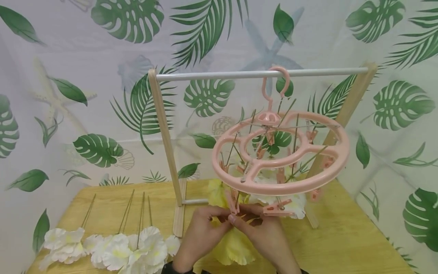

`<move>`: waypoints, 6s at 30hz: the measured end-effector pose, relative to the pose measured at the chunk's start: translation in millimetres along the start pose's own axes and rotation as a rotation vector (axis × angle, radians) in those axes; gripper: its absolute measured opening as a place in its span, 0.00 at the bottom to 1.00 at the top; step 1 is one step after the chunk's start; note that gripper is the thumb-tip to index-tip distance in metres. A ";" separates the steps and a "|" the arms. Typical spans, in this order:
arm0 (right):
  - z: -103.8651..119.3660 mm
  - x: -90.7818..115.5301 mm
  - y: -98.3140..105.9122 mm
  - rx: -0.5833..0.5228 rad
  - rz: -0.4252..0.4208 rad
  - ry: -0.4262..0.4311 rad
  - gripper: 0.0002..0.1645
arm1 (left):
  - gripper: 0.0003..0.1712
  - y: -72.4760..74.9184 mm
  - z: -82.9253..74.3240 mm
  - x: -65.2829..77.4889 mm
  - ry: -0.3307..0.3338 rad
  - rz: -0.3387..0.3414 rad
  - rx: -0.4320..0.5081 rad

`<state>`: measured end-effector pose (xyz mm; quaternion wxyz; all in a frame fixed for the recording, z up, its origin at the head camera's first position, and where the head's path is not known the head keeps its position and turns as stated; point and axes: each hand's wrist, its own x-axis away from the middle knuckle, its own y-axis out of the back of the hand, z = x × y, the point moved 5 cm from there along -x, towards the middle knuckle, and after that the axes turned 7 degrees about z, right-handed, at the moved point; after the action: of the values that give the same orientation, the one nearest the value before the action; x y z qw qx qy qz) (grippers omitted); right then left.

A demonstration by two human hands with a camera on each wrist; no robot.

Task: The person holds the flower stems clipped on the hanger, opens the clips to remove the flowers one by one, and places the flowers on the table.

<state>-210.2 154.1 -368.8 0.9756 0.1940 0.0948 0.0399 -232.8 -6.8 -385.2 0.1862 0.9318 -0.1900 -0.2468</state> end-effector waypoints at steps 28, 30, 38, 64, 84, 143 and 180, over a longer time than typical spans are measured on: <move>10.3 7.1 4.1 -0.237 -0.152 0.046 0.11 | 0.04 -11.8 -15.6 -0.2 -0.075 0.133 0.029; 11.2 6.6 3.9 -0.249 -0.159 0.055 0.10 | 0.03 -12.6 -16.8 0.1 -0.087 0.133 0.001; 13.7 6.7 5.0 -0.282 -0.182 0.088 0.09 | 0.03 -16.8 -20.9 -0.8 -0.074 0.169 -0.069; 13.8 9.3 8.3 -0.303 -0.279 0.111 0.05 | 0.05 -11.9 -20.5 0.3 -0.077 0.178 -0.120; 11.5 9.7 10.6 -0.314 -0.330 0.128 0.04 | 0.04 -14.7 -13.6 2.3 -0.003 0.312 -0.171; 12.1 10.6 14.0 -0.309 -0.358 0.109 0.05 | 0.03 51.2 14.3 23.2 0.186 0.256 -0.153; 12.1 10.7 14.1 -0.342 -0.358 0.120 0.06 | 0.05 69.7 18.1 32.8 0.223 0.203 -0.204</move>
<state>-197.9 163.8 -354.2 0.9783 0.0036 0.1774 -0.1068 -234.3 -85.9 -381.9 0.3236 0.9057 -0.2354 -0.1399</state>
